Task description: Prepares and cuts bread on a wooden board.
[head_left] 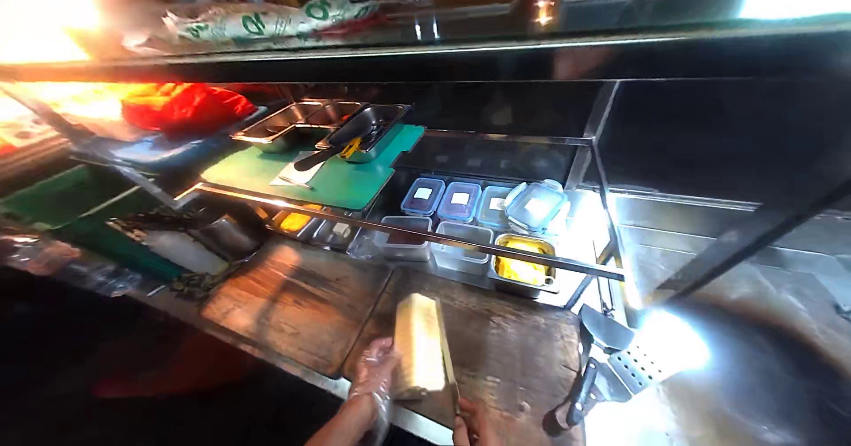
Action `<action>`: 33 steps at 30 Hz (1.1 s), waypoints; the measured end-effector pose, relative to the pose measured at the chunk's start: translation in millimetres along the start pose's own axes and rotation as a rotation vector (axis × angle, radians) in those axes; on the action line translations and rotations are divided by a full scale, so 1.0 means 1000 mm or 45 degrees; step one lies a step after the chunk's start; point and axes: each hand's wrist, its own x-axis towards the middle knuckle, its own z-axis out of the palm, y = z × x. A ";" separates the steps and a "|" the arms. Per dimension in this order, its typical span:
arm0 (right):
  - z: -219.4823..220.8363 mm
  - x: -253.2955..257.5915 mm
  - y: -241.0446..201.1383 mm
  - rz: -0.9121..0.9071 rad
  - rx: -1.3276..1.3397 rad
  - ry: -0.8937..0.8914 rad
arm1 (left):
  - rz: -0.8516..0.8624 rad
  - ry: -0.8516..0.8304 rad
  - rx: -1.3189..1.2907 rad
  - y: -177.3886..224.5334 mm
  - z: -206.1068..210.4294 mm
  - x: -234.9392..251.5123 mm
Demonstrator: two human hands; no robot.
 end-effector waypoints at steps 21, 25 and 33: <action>0.048 -0.030 0.050 0.152 -0.331 0.489 | 0.255 -0.547 0.801 0.083 0.006 0.034; 0.086 -0.014 0.014 0.137 -0.524 0.428 | 0.343 -0.530 0.454 -0.001 0.011 -0.010; 0.076 -0.021 -0.088 0.015 -0.875 0.400 | -0.042 -0.574 -0.109 0.027 0.005 0.059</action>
